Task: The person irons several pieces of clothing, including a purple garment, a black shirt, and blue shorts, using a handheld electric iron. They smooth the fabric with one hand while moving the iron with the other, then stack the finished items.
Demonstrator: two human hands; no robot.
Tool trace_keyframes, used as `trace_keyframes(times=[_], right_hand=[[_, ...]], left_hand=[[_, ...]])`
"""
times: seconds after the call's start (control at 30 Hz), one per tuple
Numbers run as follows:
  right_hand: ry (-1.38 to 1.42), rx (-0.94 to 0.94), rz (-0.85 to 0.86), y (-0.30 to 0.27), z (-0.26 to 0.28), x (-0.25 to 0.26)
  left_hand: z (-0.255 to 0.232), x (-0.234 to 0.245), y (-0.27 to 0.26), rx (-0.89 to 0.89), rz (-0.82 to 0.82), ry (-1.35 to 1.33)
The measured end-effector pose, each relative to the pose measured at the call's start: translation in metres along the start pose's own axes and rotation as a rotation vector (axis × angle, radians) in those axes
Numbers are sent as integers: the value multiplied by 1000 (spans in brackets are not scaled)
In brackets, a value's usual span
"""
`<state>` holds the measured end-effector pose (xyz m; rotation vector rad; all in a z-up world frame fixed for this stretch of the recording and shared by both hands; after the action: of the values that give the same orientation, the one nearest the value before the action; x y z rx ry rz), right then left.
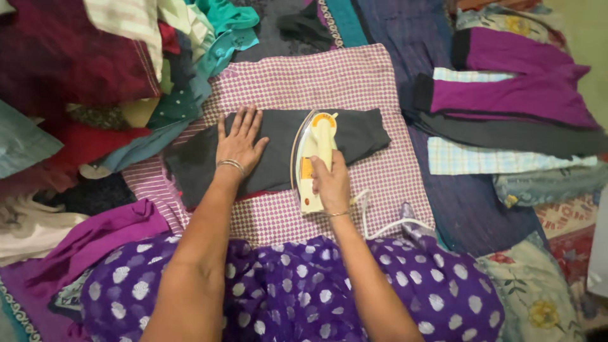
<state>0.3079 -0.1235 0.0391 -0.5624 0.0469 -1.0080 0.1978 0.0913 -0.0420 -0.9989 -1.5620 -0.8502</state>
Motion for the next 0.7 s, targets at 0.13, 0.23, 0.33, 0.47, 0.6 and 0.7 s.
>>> trace_keyframes(times=[0.13,0.23,0.33,0.47,0.6,0.7], right_hand=[[-45,0,-125,10,3,-15],[-62,56,-242,26,13,-17],[-181,70,-298,62,26,-20],[-278,123,-347,97,35,-23],[-249,-2,-220,104,26,-25],[-220,-104,-102,92,25,-25]], left_hand=[[3,-1,1,18,35,-38],[6,5,1,33,-52,-71],[7,4,0,32,-67,-39],[12,4,1,63,-82,-109],[13,-1,-2,91,-77,-124],[14,-4,0,83,-53,-83]])
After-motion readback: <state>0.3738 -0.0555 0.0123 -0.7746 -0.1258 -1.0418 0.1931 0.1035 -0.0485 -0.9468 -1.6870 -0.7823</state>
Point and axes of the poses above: each hand's wrist, its own y-axis towards the middle knuckle, its own x-axis out of the back of the hand, z = x × y, the point moved 10 cm from there along y, towards the middle knuckle, and after that the axes turned 10 degrees about -x, right-handed, at the moved point
